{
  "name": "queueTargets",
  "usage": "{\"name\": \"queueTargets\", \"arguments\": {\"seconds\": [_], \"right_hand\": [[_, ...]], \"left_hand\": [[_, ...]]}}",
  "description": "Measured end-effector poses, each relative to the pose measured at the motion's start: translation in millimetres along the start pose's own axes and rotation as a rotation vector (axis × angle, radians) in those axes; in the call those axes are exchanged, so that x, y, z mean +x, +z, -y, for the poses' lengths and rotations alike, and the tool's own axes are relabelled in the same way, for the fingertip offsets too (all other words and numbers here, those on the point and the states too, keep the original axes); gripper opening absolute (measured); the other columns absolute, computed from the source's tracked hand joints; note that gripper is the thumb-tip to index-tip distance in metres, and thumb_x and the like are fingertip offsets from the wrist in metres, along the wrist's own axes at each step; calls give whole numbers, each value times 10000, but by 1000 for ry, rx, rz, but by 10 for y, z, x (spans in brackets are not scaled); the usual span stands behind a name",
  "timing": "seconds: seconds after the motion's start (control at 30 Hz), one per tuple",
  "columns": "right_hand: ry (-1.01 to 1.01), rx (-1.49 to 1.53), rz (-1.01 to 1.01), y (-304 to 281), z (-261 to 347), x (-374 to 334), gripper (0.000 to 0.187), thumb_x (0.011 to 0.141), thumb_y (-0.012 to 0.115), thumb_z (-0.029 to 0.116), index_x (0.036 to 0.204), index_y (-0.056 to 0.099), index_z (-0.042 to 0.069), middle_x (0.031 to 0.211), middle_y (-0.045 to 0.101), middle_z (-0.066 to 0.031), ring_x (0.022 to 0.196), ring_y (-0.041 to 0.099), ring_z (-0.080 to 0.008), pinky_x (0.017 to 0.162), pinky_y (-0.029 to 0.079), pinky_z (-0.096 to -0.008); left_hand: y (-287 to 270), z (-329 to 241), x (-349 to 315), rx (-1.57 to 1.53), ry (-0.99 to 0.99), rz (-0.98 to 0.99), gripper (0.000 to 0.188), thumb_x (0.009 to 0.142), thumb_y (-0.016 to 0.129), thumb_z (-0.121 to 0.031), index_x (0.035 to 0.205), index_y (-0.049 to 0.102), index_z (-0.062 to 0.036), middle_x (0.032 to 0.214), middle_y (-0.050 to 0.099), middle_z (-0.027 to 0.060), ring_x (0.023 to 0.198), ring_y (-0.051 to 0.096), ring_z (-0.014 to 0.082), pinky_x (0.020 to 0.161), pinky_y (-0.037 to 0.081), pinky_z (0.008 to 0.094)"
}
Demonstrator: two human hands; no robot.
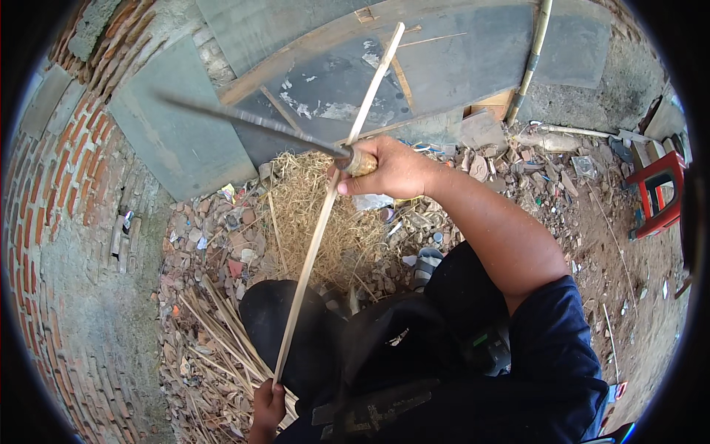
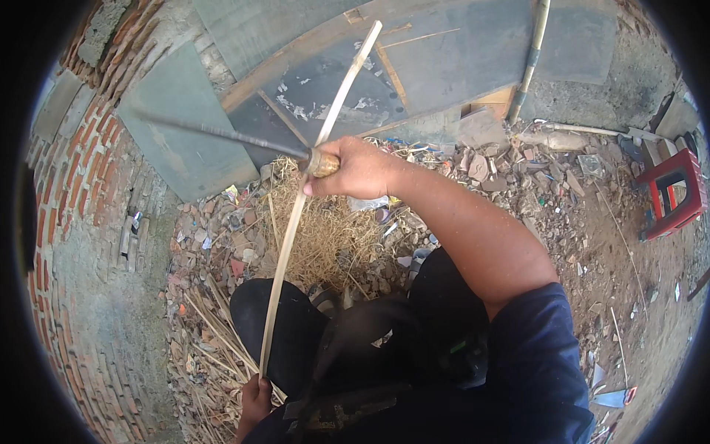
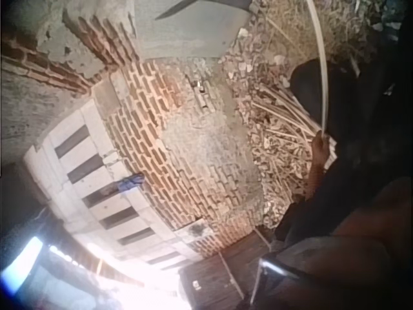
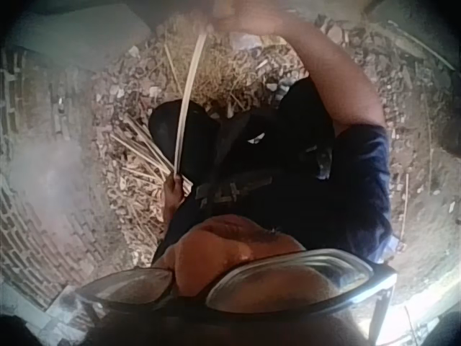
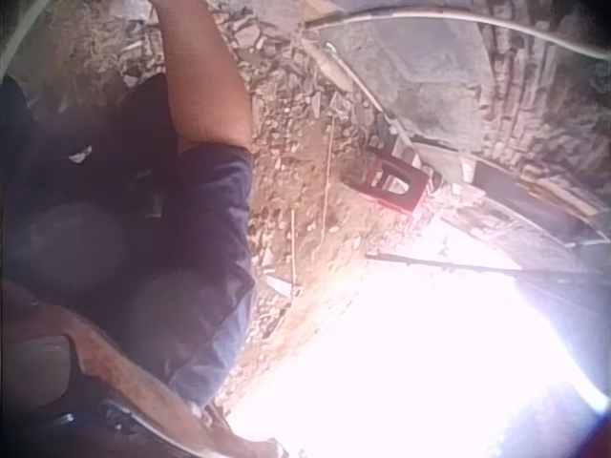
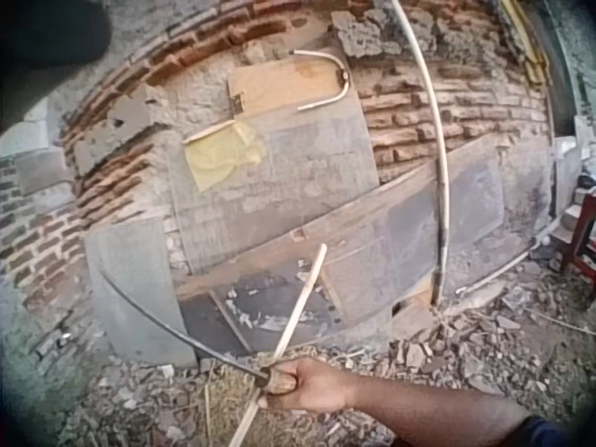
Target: The person holds a wooden strip by hand and shaves it down along its length using a knife.
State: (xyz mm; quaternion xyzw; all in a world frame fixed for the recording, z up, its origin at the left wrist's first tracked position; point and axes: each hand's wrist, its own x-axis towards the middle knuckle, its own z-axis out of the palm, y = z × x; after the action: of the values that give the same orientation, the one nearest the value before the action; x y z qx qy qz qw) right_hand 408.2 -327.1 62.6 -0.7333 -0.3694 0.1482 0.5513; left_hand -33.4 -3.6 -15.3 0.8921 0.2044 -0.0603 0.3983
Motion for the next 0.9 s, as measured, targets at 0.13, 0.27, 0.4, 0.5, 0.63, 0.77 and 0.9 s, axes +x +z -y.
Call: {"name": "queueTargets", "arguments": {"seconds": [0.13, 0.27, 0.4, 0.5, 0.63, 0.77, 0.9], "right_hand": [[137, -355, 60, -55, 169, -29, 309, 829, 803, 364, 990, 730, 110, 872, 719, -130, 864, 708, -294, 816, 547, -424], [26, -533, 17, -44, 130, -69, 248, 801, 821, 287, 917, 721, 91, 763, 693, -128, 751, 710, -299, 706, 531, -443], [44, -750, 55, -24, 277, -77, 232, 785, 783, 308, 888, 702, 118, 825, 706, -149, 837, 702, -366, 755, 548, -483], [79, -859, 68, -32, 375, -80, 198, 785, 745, 277, 921, 713, 136, 865, 722, -143, 891, 710, -359, 811, 565, -491], [4, -984, -55, -100, 173, -77, 161, 780, 740, 252, 843, 657, 130, 761, 700, -120, 775, 708, -361, 710, 565, -499], [77, -976, -65, -76, 135, -66, 112, 794, 712, 215, 826, 649, 129, 756, 700, -101, 760, 714, -340, 701, 573, -482], [113, -991, 40, 77, 290, 32, 119, 828, 700, 227, 897, 666, 136, 828, 710, -91, 828, 720, -310, 744, 585, -465]], "left_hand": [[66, 25, -54, -123, -65, -21, 604, 1025, 492, -562, 768, 540, -17, 605, 466, -11, 597, 426, 99, 530, 342, 324], [39, 16, -72, -162, -188, 35, 645, 1013, 473, -613, 768, 541, -20, 631, 475, -19, 625, 436, 97, 547, 346, 321], [71, 44, -55, -123, -80, -13, 657, 1014, 468, -613, 763, 529, -9, 599, 465, 3, 595, 430, 111, 521, 340, 335], [122, 57, -53, -40, -11, -86, 626, 1028, 477, -560, 754, 512, 2, 566, 460, 46, 559, 438, 136, 502, 342, 360], [204, 45, -34, 101, 34, -186, 554, 1046, 487, -452, 742, 499, 11, 530, 467, 120, 502, 486, 193, 482, 357, 396], [230, 73, 0, 102, 55, -191, 536, 1047, 486, -430, 740, 507, 10, 523, 484, 140, 474, 514, 248, 472, 365, 406], [261, 109, -29, 200, 37, -245, 530, 1044, 486, -427, 749, 523, 11, 533, 502, 161, 477, 543, 310, 476, 381, 416]]}}
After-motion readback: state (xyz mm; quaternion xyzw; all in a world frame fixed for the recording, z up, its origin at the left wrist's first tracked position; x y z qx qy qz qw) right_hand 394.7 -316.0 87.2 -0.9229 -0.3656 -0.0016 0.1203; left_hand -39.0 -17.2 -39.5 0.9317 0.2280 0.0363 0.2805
